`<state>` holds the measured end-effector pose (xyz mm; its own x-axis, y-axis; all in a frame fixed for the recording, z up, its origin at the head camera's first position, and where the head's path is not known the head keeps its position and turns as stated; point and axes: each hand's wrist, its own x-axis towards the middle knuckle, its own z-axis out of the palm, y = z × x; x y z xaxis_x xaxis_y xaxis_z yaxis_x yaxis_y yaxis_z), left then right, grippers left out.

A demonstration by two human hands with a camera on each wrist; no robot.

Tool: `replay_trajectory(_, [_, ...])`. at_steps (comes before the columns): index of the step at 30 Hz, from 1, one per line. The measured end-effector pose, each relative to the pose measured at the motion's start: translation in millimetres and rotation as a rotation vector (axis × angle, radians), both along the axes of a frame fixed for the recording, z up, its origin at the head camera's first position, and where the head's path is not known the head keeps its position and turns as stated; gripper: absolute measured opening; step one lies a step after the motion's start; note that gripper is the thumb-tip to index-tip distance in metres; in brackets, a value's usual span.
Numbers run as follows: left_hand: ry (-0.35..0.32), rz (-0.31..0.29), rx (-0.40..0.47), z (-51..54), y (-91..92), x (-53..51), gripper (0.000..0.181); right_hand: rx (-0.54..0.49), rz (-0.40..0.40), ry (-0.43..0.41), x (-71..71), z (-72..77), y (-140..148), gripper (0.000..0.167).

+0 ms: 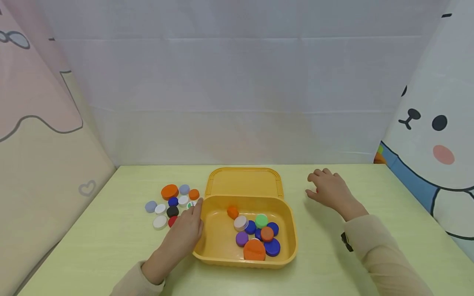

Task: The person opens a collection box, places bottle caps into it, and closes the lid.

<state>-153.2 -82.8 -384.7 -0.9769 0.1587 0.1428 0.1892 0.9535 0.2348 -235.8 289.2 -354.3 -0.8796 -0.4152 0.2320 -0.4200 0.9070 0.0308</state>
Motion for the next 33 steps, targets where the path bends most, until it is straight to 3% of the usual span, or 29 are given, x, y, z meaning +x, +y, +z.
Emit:
replay_trajectory(17, [0.043,-0.021,0.008,-4.0,-1.5,-1.9,0.048,0.0,-0.107,-0.131,-16.4,-22.2,37.2,0.036])
replay_trajectory(25, [0.036,-0.015,0.011,-4.7,-1.3,-2.5,0.048,0.003,-0.134,-0.193,-19.0,-24.1,39.1,0.037])
replay_trajectory(33, [0.085,-0.035,-0.009,-5.7,-1.7,-2.3,0.046,0.011,-0.149,-0.238,-20.2,-25.3,39.9,0.039])
